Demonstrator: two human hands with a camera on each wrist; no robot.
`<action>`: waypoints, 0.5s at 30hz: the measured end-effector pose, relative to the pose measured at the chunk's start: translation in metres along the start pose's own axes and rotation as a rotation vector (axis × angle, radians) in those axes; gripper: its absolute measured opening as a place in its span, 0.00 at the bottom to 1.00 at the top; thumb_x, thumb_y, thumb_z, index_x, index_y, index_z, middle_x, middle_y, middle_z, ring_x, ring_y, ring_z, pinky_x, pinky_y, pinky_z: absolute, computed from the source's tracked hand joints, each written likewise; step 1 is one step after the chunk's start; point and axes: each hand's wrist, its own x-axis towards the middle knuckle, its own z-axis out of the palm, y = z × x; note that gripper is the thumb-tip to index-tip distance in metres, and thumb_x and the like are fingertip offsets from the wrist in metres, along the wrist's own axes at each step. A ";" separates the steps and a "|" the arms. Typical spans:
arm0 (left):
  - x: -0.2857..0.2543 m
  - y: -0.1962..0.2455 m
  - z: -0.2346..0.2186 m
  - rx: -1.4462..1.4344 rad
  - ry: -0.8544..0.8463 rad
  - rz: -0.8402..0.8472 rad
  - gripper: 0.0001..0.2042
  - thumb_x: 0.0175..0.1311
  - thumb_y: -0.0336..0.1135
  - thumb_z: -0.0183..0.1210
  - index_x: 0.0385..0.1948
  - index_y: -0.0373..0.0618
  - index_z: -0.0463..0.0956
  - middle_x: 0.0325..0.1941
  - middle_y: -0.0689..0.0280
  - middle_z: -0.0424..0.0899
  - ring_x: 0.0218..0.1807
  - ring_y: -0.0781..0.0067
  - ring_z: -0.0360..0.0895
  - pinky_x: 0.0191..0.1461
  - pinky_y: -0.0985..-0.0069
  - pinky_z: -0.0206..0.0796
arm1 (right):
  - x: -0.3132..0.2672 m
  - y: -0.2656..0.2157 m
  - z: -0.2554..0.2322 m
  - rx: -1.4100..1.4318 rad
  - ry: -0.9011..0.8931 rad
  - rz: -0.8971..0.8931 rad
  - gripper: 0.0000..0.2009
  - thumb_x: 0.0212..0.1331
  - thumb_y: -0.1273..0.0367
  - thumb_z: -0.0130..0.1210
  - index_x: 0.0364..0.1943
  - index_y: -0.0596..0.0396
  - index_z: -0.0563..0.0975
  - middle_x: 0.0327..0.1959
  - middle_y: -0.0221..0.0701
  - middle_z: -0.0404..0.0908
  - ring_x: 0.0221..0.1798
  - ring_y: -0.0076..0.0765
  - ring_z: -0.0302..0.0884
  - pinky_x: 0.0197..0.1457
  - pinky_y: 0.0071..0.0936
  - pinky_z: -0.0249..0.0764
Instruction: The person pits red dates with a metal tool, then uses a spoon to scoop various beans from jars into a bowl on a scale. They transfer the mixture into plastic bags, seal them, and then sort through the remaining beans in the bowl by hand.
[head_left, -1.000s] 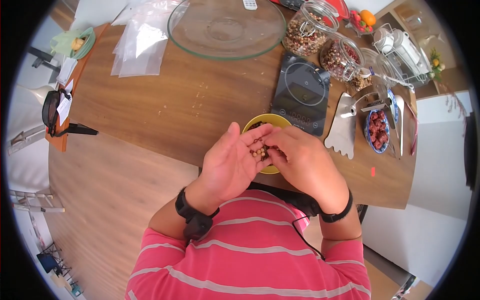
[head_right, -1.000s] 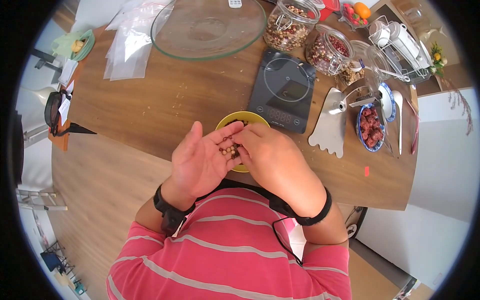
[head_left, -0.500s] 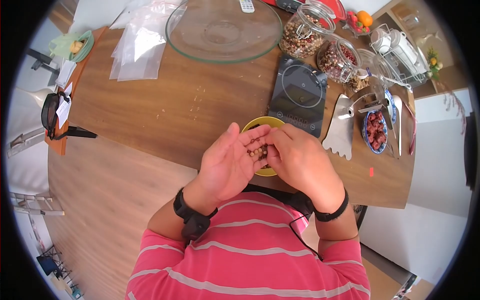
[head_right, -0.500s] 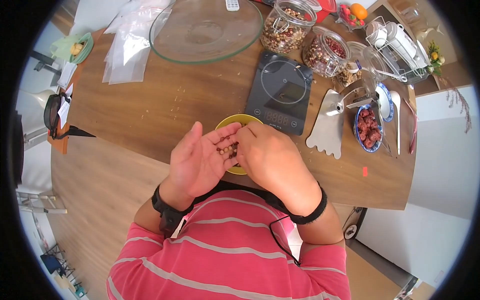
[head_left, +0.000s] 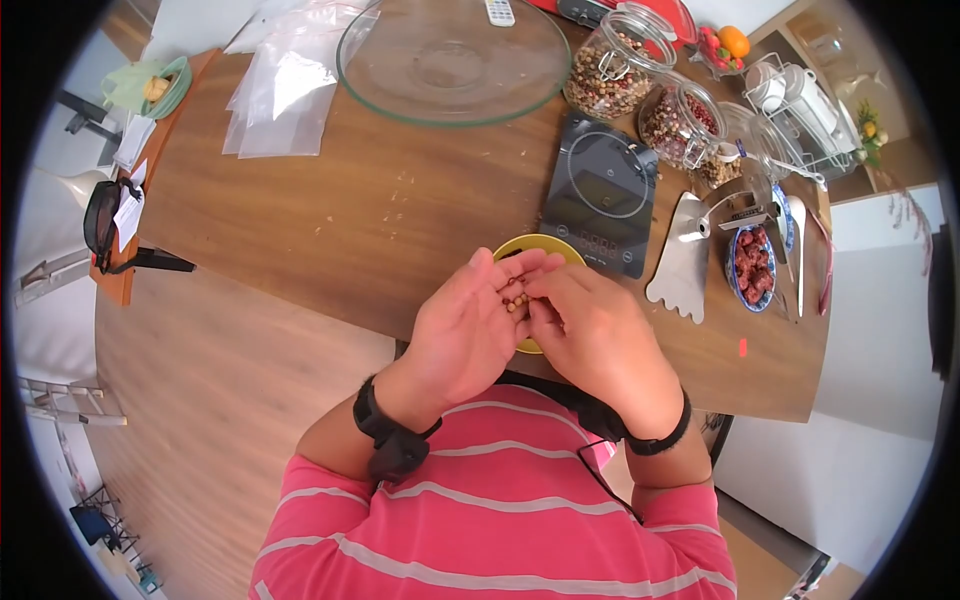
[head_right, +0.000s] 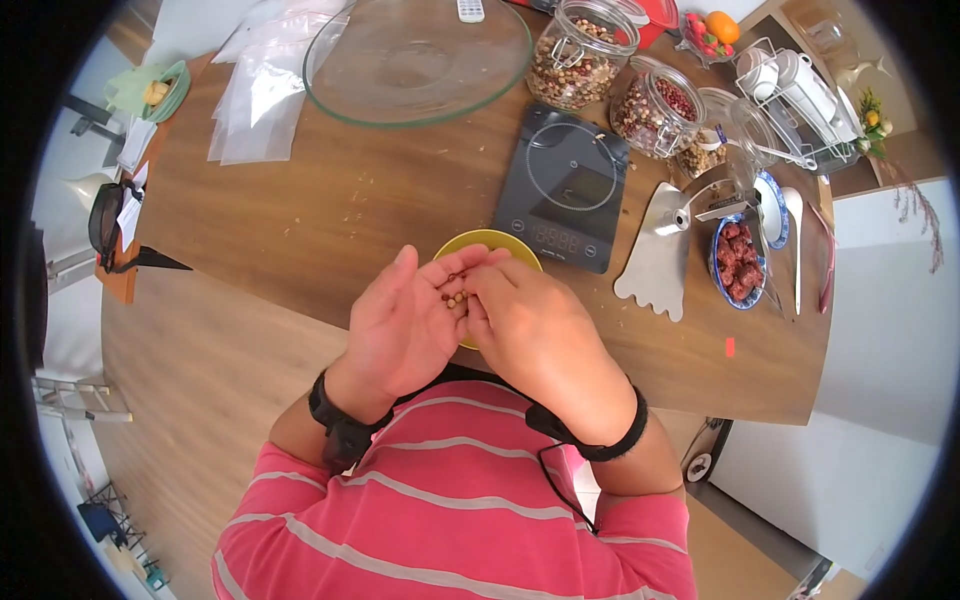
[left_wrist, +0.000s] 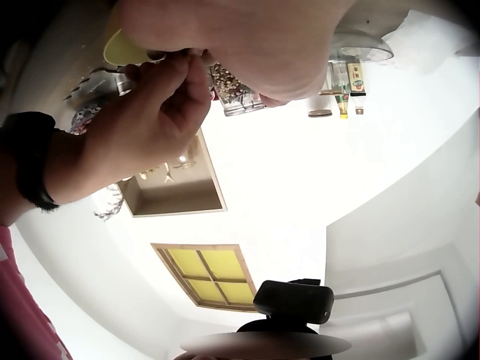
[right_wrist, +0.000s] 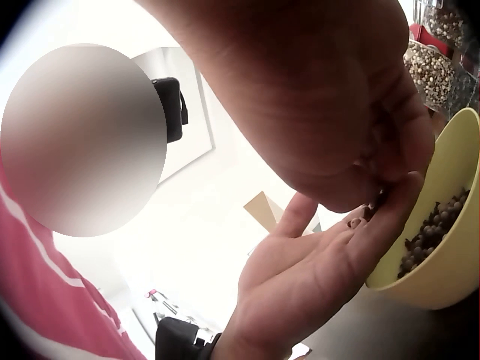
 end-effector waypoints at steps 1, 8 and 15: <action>0.000 -0.001 -0.001 0.021 -0.002 0.001 0.37 0.79 0.62 0.40 0.71 0.33 0.61 0.74 0.54 0.69 0.72 0.62 0.69 0.74 0.65 0.61 | 0.000 0.000 0.001 0.001 0.000 -0.003 0.07 0.56 0.76 0.62 0.39 0.56 0.79 0.35 0.41 0.81 0.37 0.55 0.82 0.37 0.45 0.79; 0.004 -0.002 0.001 0.038 -0.005 0.014 0.35 0.79 0.62 0.41 0.69 0.35 0.62 0.73 0.56 0.70 0.68 0.66 0.71 0.71 0.66 0.63 | 0.003 -0.003 -0.002 -0.001 -0.079 -0.068 0.07 0.57 0.75 0.60 0.39 0.58 0.80 0.37 0.42 0.82 0.39 0.54 0.83 0.40 0.44 0.80; 0.005 -0.006 0.002 0.038 0.019 -0.025 0.34 0.79 0.61 0.42 0.68 0.36 0.63 0.71 0.56 0.72 0.63 0.68 0.73 0.66 0.69 0.64 | 0.010 0.009 -0.012 -0.050 -0.242 -0.122 0.06 0.58 0.71 0.60 0.36 0.58 0.79 0.37 0.40 0.83 0.40 0.52 0.83 0.40 0.42 0.80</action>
